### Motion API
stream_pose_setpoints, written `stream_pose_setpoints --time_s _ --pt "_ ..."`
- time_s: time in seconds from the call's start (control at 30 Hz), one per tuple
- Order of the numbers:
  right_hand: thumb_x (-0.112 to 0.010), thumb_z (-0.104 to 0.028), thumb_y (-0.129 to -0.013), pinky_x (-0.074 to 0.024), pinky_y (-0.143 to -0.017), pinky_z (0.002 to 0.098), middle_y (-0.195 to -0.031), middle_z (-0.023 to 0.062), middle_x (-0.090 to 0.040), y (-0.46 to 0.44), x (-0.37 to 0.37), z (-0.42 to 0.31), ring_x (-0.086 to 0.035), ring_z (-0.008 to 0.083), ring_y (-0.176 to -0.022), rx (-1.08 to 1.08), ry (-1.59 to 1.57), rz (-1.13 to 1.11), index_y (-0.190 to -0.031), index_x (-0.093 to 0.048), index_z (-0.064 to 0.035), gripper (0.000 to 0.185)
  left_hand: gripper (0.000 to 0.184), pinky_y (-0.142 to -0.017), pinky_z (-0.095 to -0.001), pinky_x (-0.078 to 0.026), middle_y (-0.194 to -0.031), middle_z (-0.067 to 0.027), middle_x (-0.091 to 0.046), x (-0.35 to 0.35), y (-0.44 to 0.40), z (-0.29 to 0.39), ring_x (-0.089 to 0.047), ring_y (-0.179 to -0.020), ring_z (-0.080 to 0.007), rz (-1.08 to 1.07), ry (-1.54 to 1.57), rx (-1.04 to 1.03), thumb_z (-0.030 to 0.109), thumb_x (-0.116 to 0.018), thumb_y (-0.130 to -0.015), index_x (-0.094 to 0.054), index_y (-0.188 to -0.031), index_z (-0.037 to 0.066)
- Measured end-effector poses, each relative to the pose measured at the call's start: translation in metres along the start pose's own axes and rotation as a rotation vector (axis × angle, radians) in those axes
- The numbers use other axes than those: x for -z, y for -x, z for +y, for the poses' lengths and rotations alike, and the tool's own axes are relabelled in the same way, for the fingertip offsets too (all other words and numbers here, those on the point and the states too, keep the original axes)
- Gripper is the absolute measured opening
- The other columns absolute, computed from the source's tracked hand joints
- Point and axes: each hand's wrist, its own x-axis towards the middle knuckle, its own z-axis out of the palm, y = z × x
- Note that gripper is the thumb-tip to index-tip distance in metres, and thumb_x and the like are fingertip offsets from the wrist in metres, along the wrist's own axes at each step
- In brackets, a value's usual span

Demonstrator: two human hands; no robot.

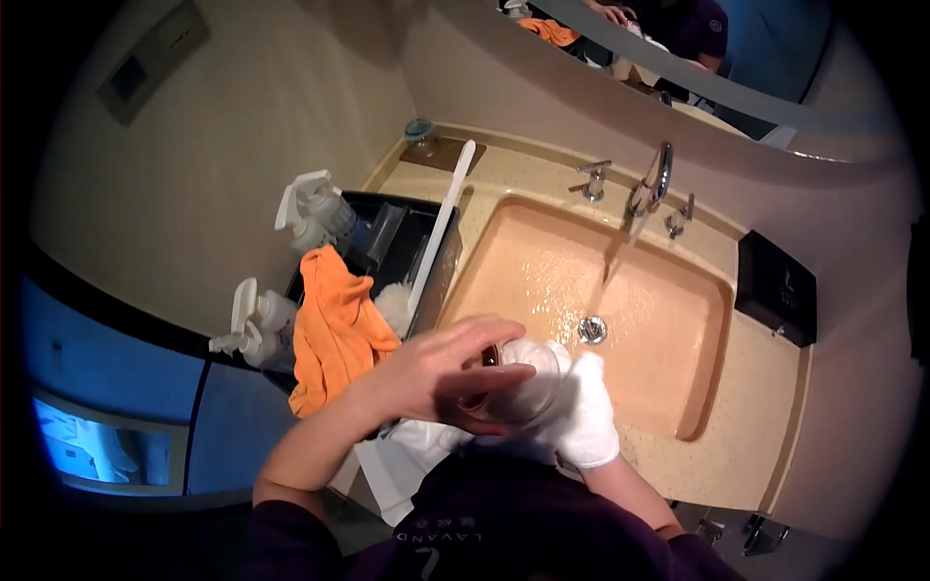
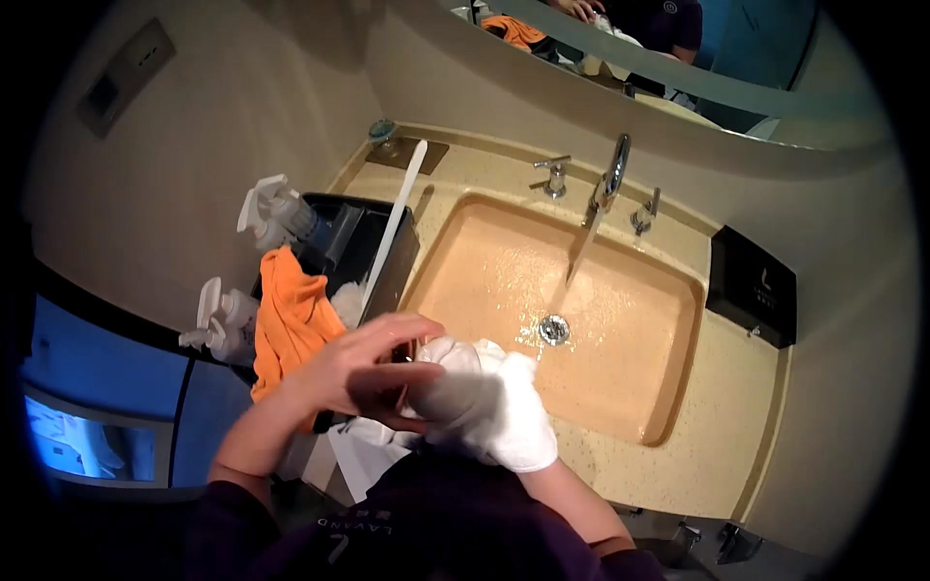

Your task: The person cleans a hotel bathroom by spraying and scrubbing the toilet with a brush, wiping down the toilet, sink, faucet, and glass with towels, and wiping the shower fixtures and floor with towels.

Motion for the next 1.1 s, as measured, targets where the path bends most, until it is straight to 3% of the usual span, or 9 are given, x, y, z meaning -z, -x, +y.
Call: stream_pose_setpoints --time_s 0.1,0.17,0.3,0.47,0.7,0.87,0.97,1.0,1.1 --pt "-0.063 -0.037 -0.064 -0.0395 -0.073 0.036 -0.1 0.0136 -0.05 -0.015 0.013 -0.066 -0.05 0.0266 -0.088 0.103 0.796 0.057 -0.099 -0.054 -0.007 0.047 0.061 -0.084 -0.0355 -0.044 -0.119 -0.0122 -0.046 0.054 -0.021 -0.048 -0.048 -0.106 -0.0271 -0.045 -0.037 -0.043 0.026 -0.078 -0.057 -0.05 -0.11 0.012" --pt "-0.056 -0.039 -0.069 -0.0377 -0.072 0.0367 -0.104 0.013 -0.049 -0.022 0.022 -0.091 -0.047 0.0297 -0.092 0.045 1.098 0.084 -0.098 -0.056 -0.0108 0.04 0.063 -0.087 -0.0341 -0.041 -0.118 -0.0117 -0.046 0.079 -0.036 -0.097 -0.048 -0.105 -0.0276 0.352 -0.073 -0.099 0.022 -0.079 -0.055 -0.048 -0.108 0.007" --pt "-0.056 -0.035 -0.068 -0.038 -0.073 0.0365 -0.089 0.0096 -0.054 -0.017 0.038 -0.055 -0.05 0.0267 -0.086 -0.027 0.835 0.208 -0.089 -0.058 -0.0092 0.033 0.064 -0.086 -0.033 -0.04 -0.113 -0.0143 -0.045 0.114 -0.073 -0.233 -0.046 -0.105 -0.0302 0.496 -0.364 0.409 0.025 -0.076 -0.059 -0.045 -0.112 0.004" --pt "-0.053 -0.028 -0.071 -0.0399 -0.075 0.0334 -0.093 0.0089 -0.053 -0.003 0.037 -0.008 -0.051 0.0235 -0.087 -0.316 0.708 0.189 -0.097 -0.051 -0.0056 0.034 0.069 -0.087 -0.0369 -0.041 -0.113 -0.0152 -0.045 0.075 -0.1 -0.394 -0.045 -0.106 -0.0319 0.249 -0.507 0.493 0.029 -0.075 -0.058 -0.044 -0.116 0.006" --pt "-0.05 -0.018 -0.076 -0.0426 -0.077 0.029 -0.1 0.0079 -0.051 0.013 0.043 0.018 -0.052 0.0189 -0.088 -0.51 0.705 0.16 -0.109 -0.042 -0.0006 0.038 0.079 -0.093 -0.0361 -0.039 -0.119 -0.0161 -0.041 0.021 -0.096 -0.478 -0.045 -0.108 -0.0294 0.041 -0.449 0.698 0.035 -0.076 -0.056 -0.041 -0.123 0.014" --pt "-0.042 -0.014 -0.084 -0.0405 -0.086 0.0295 -0.113 0.0104 -0.047 0.023 0.035 -0.009 -0.049 0.0185 -0.102 -0.565 0.866 0.173 -0.118 -0.036 0.0005 0.038 0.077 -0.092 -0.0404 -0.037 -0.121 -0.0193 -0.04 0.024 -0.097 -0.473 -0.042 -0.111 -0.0349 0.003 -0.46 0.621 0.048 -0.069 -0.063 -0.04 -0.125 0.013" --pt "-0.043 -0.016 -0.085 -0.0427 -0.086 0.0318 -0.116 0.0088 -0.048 0.037 0.031 0.014 -0.05 0.0189 -0.104 -0.26 -0.967 0.617 -0.124 -0.031 -0.0006 0.044 0.05 -0.084 -0.0411 -0.041 -0.107 -0.0216 -0.052 0.047 -0.127 -0.411 -0.047 -0.102 -0.0357 0.416 -0.449 0.543 0.036 -0.06 -0.076 -0.05 -0.108 -0.001" --pt "-0.044 -0.017 -0.085 -0.0395 -0.089 0.0321 -0.118 0.0094 -0.045 0.037 0.032 0.008 -0.046 0.0191 -0.107 -0.237 -0.735 0.586 -0.126 -0.03 -0.0014 0.045 0.042 -0.082 -0.0362 -0.043 -0.105 -0.016 -0.055 0.054 -0.136 -0.38 -0.051 -0.098 -0.0272 0.516 -0.398 0.374 0.032 -0.059 -0.079 -0.053 -0.106 0.001" --pt "-0.044 -0.021 -0.086 -0.0298 -0.099 0.033 -0.127 0.0113 -0.038 0.025 0.055 -0.028 -0.037 0.0199 -0.118 -0.159 -0.037 0.443 -0.129 -0.029 -0.0039 0.049 0.033 -0.078 -0.0242 -0.043 -0.097 -0.0019 -0.056 0.039 -0.15 -0.24 -0.052 -0.088 -0.0107 -0.008 0.412 0.507 0.028 -0.058 -0.08 -0.055 -0.102 0.004"
